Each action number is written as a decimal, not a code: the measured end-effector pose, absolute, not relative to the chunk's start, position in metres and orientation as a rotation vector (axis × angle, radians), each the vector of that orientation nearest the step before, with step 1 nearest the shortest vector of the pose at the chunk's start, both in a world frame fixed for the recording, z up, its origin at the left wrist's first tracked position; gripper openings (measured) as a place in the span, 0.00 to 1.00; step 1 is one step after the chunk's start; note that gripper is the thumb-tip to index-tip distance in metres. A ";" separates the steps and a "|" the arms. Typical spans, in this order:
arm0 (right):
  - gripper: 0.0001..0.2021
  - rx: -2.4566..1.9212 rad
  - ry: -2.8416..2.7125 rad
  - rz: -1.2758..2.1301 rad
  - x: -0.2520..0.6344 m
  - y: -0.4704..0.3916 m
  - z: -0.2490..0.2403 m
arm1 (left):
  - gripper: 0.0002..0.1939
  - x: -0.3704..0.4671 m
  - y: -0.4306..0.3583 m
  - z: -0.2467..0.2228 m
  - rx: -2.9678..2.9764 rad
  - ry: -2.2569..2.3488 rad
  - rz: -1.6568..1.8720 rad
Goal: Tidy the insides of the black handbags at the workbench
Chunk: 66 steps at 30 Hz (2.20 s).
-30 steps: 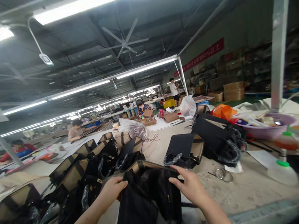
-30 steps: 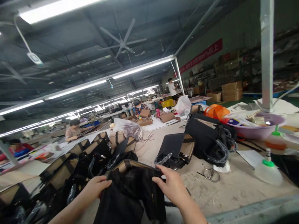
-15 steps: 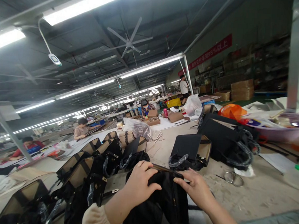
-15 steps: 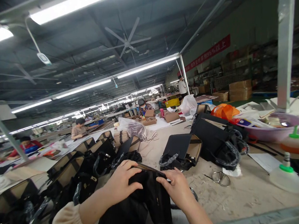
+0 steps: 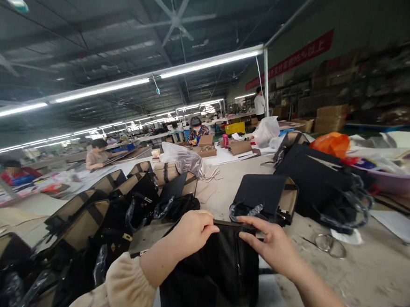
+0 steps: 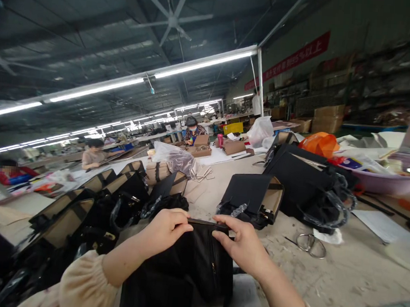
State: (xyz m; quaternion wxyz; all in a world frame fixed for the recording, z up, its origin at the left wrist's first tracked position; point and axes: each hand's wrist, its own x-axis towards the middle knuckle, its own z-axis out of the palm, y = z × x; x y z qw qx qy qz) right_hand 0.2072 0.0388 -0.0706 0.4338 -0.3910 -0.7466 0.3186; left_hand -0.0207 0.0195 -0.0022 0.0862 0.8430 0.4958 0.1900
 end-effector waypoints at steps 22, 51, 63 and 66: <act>0.09 -0.967 -1.921 0.580 0.191 0.040 -0.068 | 0.13 -0.019 0.022 -0.001 2.536 1.608 0.468; 0.09 -0.974 -1.980 0.366 0.185 0.045 -0.069 | 0.12 -0.051 0.026 0.018 2.580 1.664 0.216; 0.09 -0.988 -1.994 0.329 0.185 0.045 -0.069 | 0.13 -0.047 0.027 0.008 2.627 1.759 0.287; 0.09 -1.012 -2.009 0.320 0.186 0.046 -0.068 | 0.14 -0.047 0.026 0.008 2.630 1.751 0.310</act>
